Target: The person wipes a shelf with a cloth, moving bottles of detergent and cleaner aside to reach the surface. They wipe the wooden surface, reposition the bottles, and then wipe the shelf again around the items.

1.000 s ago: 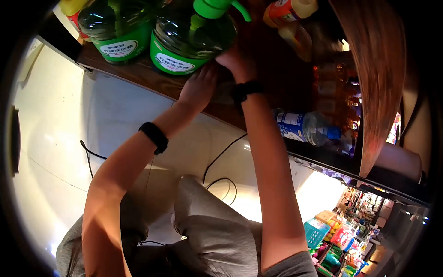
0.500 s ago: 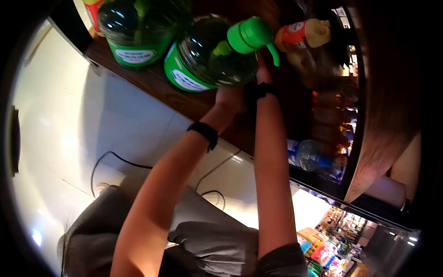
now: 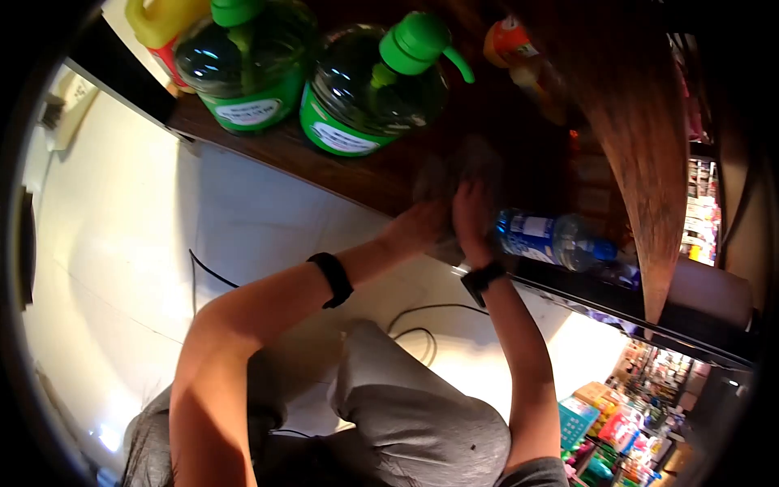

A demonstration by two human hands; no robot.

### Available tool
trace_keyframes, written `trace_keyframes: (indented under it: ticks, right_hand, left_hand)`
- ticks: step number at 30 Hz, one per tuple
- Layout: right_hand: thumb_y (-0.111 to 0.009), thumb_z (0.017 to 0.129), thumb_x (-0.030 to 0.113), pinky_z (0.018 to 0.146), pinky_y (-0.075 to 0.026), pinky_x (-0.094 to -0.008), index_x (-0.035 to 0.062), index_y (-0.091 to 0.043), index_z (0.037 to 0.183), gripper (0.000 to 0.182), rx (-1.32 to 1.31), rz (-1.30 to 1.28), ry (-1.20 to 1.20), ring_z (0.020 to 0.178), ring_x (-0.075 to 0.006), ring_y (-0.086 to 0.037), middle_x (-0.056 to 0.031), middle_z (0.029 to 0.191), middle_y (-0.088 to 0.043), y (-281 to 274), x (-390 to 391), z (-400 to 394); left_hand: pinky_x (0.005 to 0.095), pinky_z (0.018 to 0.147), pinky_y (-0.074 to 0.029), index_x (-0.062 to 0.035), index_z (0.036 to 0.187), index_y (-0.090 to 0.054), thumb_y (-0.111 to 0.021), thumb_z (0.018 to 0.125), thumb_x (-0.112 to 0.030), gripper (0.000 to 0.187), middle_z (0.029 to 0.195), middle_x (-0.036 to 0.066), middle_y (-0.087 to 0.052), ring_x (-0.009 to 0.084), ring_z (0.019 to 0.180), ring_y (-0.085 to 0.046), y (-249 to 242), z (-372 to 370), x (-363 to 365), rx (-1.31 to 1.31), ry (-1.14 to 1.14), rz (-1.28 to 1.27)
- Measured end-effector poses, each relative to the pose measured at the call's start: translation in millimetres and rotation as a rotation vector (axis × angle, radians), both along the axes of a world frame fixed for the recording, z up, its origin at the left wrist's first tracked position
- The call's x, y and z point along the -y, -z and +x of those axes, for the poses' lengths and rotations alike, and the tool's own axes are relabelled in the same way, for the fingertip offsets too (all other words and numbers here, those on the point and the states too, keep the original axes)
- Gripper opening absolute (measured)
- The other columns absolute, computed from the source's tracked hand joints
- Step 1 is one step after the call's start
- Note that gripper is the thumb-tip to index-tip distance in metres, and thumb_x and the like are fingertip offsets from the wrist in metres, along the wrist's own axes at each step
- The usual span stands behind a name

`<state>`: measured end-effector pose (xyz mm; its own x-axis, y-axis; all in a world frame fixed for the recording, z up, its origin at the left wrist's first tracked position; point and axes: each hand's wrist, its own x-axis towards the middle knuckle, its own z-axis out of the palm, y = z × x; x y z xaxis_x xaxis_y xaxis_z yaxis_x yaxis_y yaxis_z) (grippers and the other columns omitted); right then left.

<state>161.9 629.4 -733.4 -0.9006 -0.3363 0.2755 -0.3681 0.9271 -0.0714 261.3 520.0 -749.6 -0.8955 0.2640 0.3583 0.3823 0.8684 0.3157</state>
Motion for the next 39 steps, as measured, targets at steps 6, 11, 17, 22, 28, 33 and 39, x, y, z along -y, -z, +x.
trace_keyframes:
  ticks: [6, 11, 17, 22, 28, 33, 39]
  right_hand:
    - [-0.049, 0.080, 0.023, 0.082, -0.034, -0.0474, 0.0014, -0.044, 0.108, 0.036, 0.062, 0.009, -0.138, 0.101, -0.0387, -0.041, -0.0224, 0.114, -0.041, 1.8, 61.2, 78.1]
    - [-0.053, 0.077, 0.015, 0.082, -0.033, -0.0487, 0.0039, -0.043, 0.110, 0.037, 0.054, -0.234, -0.316, 0.101, -0.0385, -0.040, -0.0219, 0.110, -0.040, -13.6, 103.7, 119.5]
    - [-0.058, 0.077, 0.012, 0.085, -0.039, -0.0396, 0.0045, -0.041, 0.116, 0.042, 0.571, -0.523, -0.426, 0.100, -0.0325, -0.047, -0.0180, 0.116, -0.041, -85.6, 113.8, 133.9]
    - [-0.067, 0.073, 0.021, 0.092, -0.036, -0.0370, 0.0037, -0.035, 0.124, 0.063, 0.327, -0.730, -0.359, 0.110, -0.0279, -0.043, -0.0152, 0.126, -0.038, -124.6, 118.8, 90.4]
    - [-0.072, 0.068, 0.016, 0.096, -0.031, -0.0323, 0.0043, -0.037, 0.124, 0.067, 0.820, -0.900, -0.667, 0.114, -0.0201, -0.039, -0.0087, 0.123, -0.044, -86.1, 135.7, 24.9]
    - [-0.073, 0.067, 0.027, 0.097, -0.031, -0.0326, 0.0043, -0.035, 0.126, 0.074, 1.051, -0.621, -0.699, 0.115, -0.0240, -0.039, -0.0116, 0.127, -0.041, -86.2, 145.5, -2.2]
    - [-0.073, 0.067, 0.025, 0.094, -0.034, -0.0323, 0.0047, -0.038, 0.124, 0.070, 0.917, -0.494, -0.726, 0.113, -0.0226, -0.041, -0.0104, 0.123, -0.044, -88.7, 129.8, -19.0]
  left_hand:
    - [0.0313, 0.077, -0.042, -0.0073, 0.091, -0.059, -0.053, 0.070, -0.016, 0.024, 0.092, 0.005, -0.052, 0.0206, 0.090, -0.047, -35.8, 45.9, 103.8, -0.033, 0.369, -0.106]
    - [0.0326, 0.079, -0.043, -0.0053, 0.093, -0.057, -0.055, 0.068, -0.010, 0.026, 0.095, 0.006, -0.053, 0.0236, 0.091, -0.049, -74.5, 90.4, 164.5, 0.194, 0.354, -0.031]
    - [0.0340, 0.068, -0.046, -0.0043, 0.090, -0.053, -0.044, 0.066, 0.001, 0.027, 0.082, 0.013, -0.056, 0.0233, 0.073, -0.055, -129.0, 141.2, 215.2, 0.384, -0.149, 0.860]
    - [0.0222, 0.046, -0.034, -0.0062, 0.131, -0.025, -0.056, 0.082, -0.015, 0.058, 0.054, 0.002, -0.049, 0.0080, 0.047, -0.040, -147.0, 130.7, 250.3, 0.155, -0.751, 1.086]
    - [0.0280, 0.079, -0.043, -0.0049, 0.126, -0.030, -0.067, 0.073, -0.011, 0.065, 0.101, 0.011, -0.057, 0.0160, 0.091, -0.054, -67.8, 84.2, 299.3, 0.301, -0.400, 1.044]
    - [0.0296, 0.082, -0.042, 0.0016, 0.113, -0.045, -0.070, 0.070, -0.017, 0.053, 0.103, 0.012, -0.058, 0.0189, 0.094, -0.054, -97.3, 64.9, 329.5, 0.559, -0.388, 0.762]
    - [0.0301, 0.084, -0.042, 0.0034, 0.108, -0.050, -0.074, 0.066, -0.021, 0.054, 0.102, 0.012, -0.059, 0.0200, 0.094, -0.054, -97.1, 53.0, 351.2, 0.618, -0.321, 0.634]
